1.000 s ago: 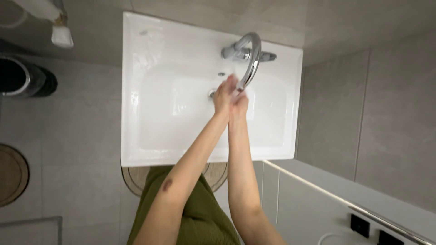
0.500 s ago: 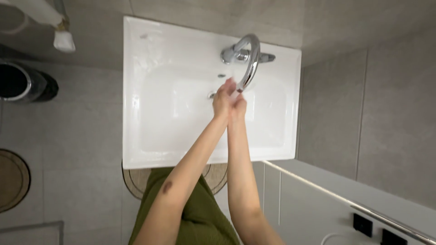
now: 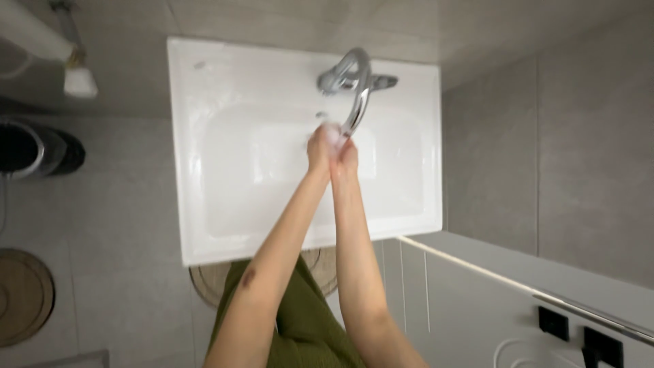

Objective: Cleaning a bathroom sink using a sponge and a rag.

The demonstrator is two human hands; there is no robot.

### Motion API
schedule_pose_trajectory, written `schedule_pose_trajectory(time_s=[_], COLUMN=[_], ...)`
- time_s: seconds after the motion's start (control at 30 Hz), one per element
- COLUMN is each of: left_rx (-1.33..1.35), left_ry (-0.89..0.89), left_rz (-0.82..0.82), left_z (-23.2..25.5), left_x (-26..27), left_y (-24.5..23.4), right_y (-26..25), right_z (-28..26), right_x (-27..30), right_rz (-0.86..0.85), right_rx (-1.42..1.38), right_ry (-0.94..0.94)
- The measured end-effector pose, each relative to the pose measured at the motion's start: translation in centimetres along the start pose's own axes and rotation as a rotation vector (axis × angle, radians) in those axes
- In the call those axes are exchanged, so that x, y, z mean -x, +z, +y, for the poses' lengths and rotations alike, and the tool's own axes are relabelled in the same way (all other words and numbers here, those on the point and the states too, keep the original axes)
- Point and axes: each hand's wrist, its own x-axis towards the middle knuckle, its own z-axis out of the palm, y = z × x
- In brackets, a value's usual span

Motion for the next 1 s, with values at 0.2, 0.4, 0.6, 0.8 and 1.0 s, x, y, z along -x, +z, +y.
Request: schedule_pose_trajectory(time_s=[0.2, 0.4, 0.6, 0.8, 1.0], left_rx=[-0.049, -0.019, 0.433, 0.766, 0.408], left_ry=[0.092, 0.264, -0.146, -0.185, 0.057], left_rz=[0.142, 0.045, 0.094, 0.083, 0.364], left_z=[-6.1, -7.4, -9.0, -10.1, -9.6], left_x=[0.6, -3.9, -3.1, -3.9, -3.8], left_y=[5.8, 17.1, 11.2, -4.4, -3.5], right_y=[0.2, 18.3, 16.1, 7.3, 6.0], right_z=[-7.9, -16.7, -13.4, -2.7, -1.0], right_x=[1.4, -1.1, -0.2, 4.1, 4.5], right_rz=[0.391, 0.131, 0.326, 0.365, 0.265], right_rx=[-0.019, 0.254, 0.576, 0.310, 0.210], right_ry=[0.011, 0.130, 0.232, 0.453, 0.435])
